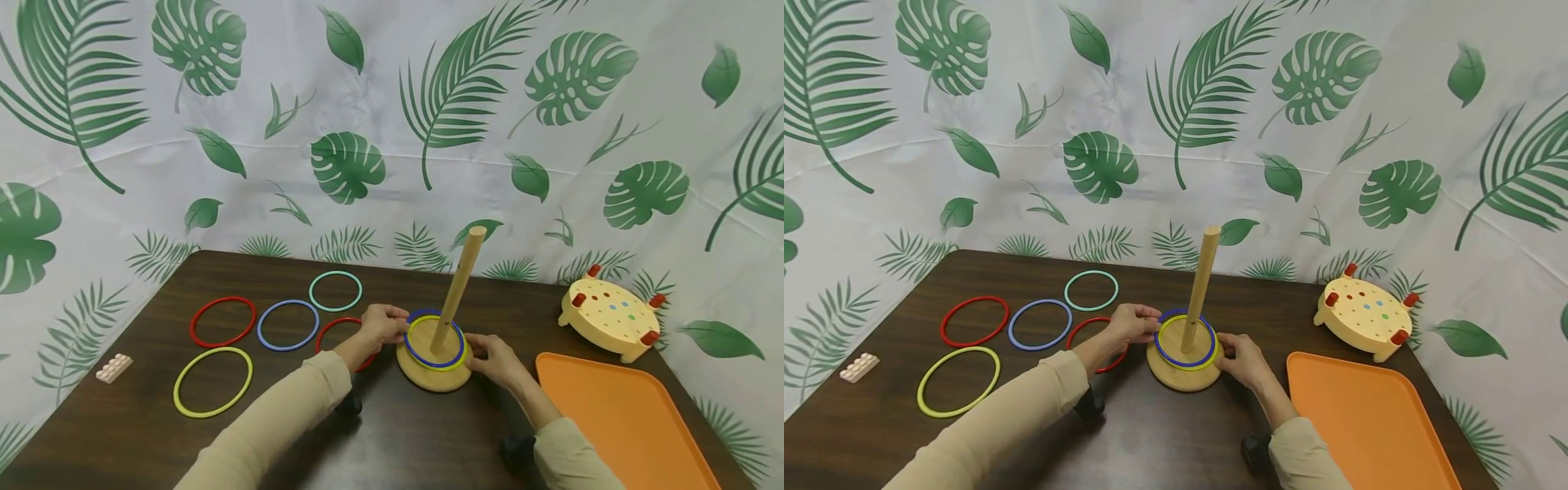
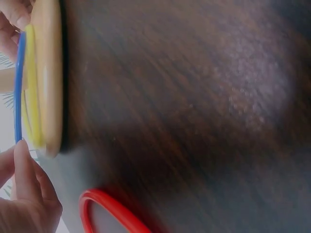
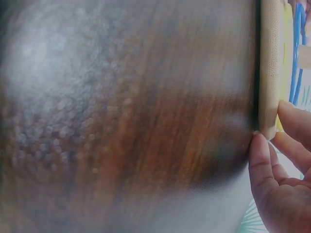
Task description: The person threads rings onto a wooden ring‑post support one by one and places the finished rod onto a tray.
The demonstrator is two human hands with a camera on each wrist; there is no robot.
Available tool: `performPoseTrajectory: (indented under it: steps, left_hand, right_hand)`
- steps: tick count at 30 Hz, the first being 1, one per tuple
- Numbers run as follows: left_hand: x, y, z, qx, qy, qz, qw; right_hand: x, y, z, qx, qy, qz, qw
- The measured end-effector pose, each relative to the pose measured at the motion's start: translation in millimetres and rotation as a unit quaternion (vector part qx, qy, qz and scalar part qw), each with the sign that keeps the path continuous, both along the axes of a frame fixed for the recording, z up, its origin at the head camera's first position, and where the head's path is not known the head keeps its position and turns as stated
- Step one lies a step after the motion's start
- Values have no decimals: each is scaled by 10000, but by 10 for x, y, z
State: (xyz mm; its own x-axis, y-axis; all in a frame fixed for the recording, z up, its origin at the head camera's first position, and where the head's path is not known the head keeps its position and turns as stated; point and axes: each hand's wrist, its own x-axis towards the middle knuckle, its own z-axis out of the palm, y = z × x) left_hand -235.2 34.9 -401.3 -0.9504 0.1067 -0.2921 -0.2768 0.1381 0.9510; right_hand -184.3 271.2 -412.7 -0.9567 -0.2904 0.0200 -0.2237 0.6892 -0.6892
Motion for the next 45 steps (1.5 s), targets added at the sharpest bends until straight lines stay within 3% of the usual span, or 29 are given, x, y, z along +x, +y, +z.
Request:
performPoseTrajectory:
  steps: [15, 27, 45]
  left_hand:
    - [24, 24, -58, -74, 208, 51, 9997]
    - [33, 32, -99, -380, 485, -115, 9980]
    - [70, -11, -51, -363, 597, -394, 9968]
  right_hand:
    - [-6, -15, -1, 36, 51, 62, 10000]
    - [-2, -24, 11, 27, 50, 115, 9999]
    - [4, -11, 2, 29, -68, -58, 10000]
